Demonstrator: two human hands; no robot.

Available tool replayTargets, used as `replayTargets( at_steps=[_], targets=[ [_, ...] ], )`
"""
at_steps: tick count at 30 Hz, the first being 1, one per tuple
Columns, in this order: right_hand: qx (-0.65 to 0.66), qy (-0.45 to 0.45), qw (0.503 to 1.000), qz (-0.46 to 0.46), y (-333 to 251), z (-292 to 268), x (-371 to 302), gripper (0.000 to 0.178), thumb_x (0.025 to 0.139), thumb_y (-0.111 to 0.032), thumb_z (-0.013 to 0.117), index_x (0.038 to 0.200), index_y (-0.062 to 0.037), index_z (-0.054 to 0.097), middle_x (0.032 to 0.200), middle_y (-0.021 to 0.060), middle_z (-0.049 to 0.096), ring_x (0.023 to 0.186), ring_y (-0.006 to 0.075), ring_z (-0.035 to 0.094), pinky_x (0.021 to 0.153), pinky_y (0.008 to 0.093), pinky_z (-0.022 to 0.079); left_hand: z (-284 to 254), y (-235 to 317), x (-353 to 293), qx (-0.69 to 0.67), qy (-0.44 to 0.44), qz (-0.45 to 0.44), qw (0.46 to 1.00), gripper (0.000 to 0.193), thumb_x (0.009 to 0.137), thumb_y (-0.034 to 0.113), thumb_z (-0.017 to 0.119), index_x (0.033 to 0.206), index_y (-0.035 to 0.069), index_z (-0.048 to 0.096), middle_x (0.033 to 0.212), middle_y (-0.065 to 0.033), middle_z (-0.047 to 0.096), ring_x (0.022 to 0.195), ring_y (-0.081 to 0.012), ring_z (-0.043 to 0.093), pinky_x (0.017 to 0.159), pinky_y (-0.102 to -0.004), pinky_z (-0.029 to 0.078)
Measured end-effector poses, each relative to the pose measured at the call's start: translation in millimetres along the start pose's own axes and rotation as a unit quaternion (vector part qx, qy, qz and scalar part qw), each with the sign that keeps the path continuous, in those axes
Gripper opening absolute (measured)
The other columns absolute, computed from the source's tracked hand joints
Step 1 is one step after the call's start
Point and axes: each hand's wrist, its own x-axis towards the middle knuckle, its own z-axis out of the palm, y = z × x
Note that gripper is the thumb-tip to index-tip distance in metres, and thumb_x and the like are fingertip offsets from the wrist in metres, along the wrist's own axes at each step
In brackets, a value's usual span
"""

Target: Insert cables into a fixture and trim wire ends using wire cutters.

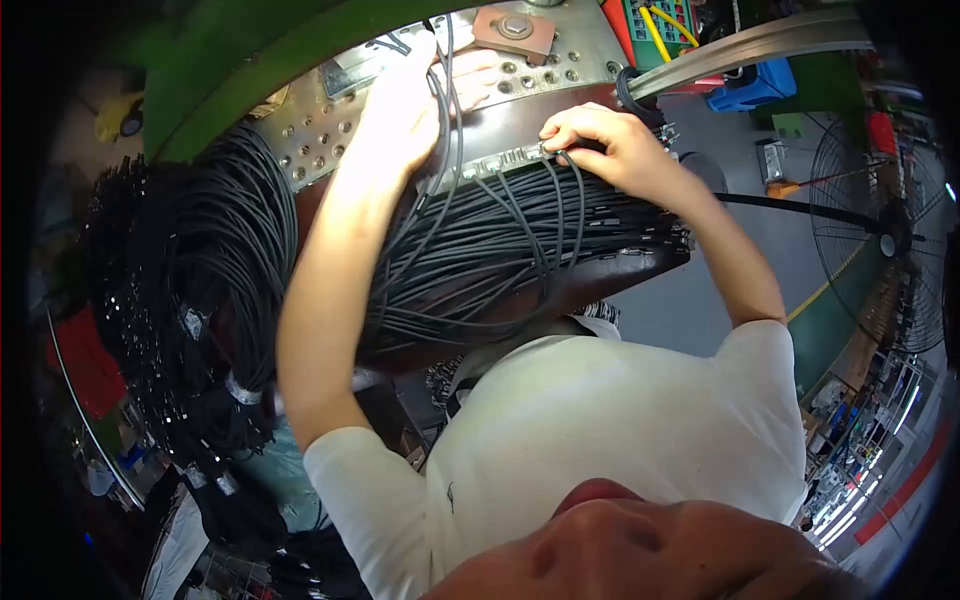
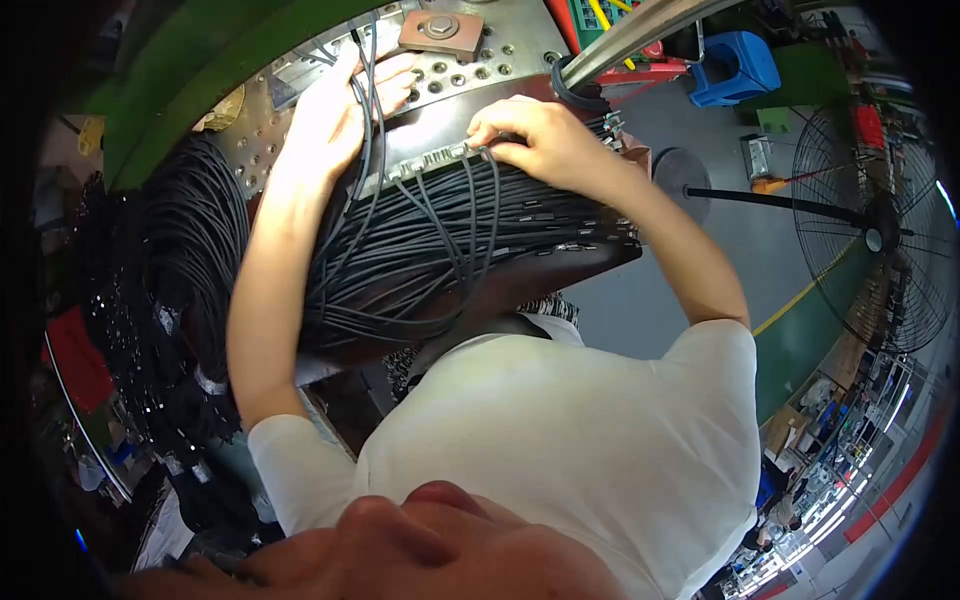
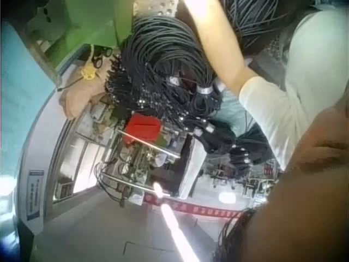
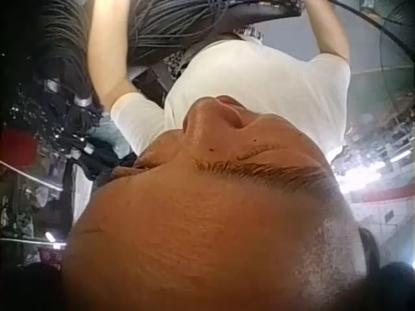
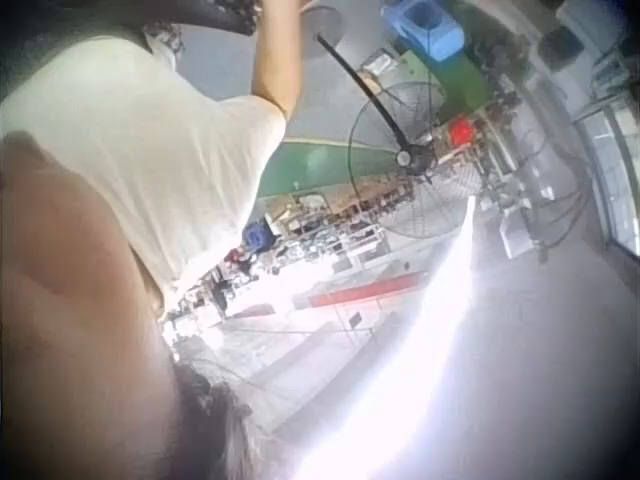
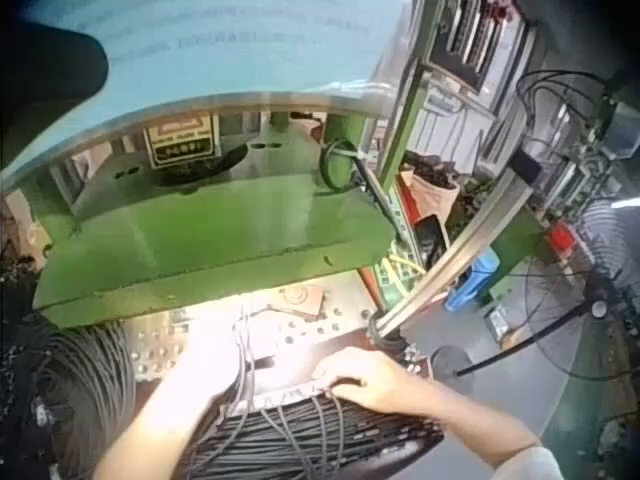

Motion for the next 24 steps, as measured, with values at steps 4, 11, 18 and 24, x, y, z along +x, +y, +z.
replayTargets(
  at_steps=[4,11,18,24],
  targets=[
    [0.093,0.061,0.994,0.014,6,-16,57,0.021,0.084,-0.012,0.059,0.101,-0.0006,0.062,0.098,0.0089,0.064,0.086,0.0172,0.061,0.077,0.0277,0.048,-3,-9,-1,-0.139,0.027,-0.048,0.989,0.037,0.097,0.028,0.038,0.11,-0.003,0.052,0.082,-0.0118,0.059,0.066,-0.0185,0.058,0.063,-0.0314,0.05],
    [0.14,-0.164,0.975,0.056,55,-39,156,0.032,0.086,-0.03,0.056,0.105,-0.0045,0.062,0.109,0.0143,0.06,0.099,0.0297,0.056,0.087,0.0378,0.044,17,1,-11,-0.102,0.085,-0.04,0.99,0.039,0.097,0.034,0.041,0.114,0.0,0.051,0.083,-0.0089,0.056,0.066,-0.0158,0.051,0.06,-0.0284,0.048],
    [-0.211,0.133,0.968,-0.027,18,6,122,0.028,0.088,-0.029,0.057,0.101,-0.0046,0.063,0.082,0.0114,0.063,0.074,0.0162,0.06,0.067,0.0254,0.047,39,23,-51,-0.126,0.093,-0.122,0.98,0.042,0.097,0.032,0.039,0.121,-0.001,0.049,0.073,-0.0064,0.055,0.058,-0.0126,0.049,0.06,-0.027,0.047],
    [-0.246,0.069,0.947,-0.195,6,21,106,0.024,0.087,-0.018,0.048,0.107,-0.0124,0.061,0.091,0.0079,0.063,0.082,0.0245,0.06,0.072,0.0321,0.049,58,15,-114,-0.273,-0.01,-0.21,0.939,0.024,0.097,0.026,0.037,0.08,0.011,0.044,0.05,0.0073,0.029,0.044,-0.0052,0.024,0.042,-0.0208,0.02]
  ],
)
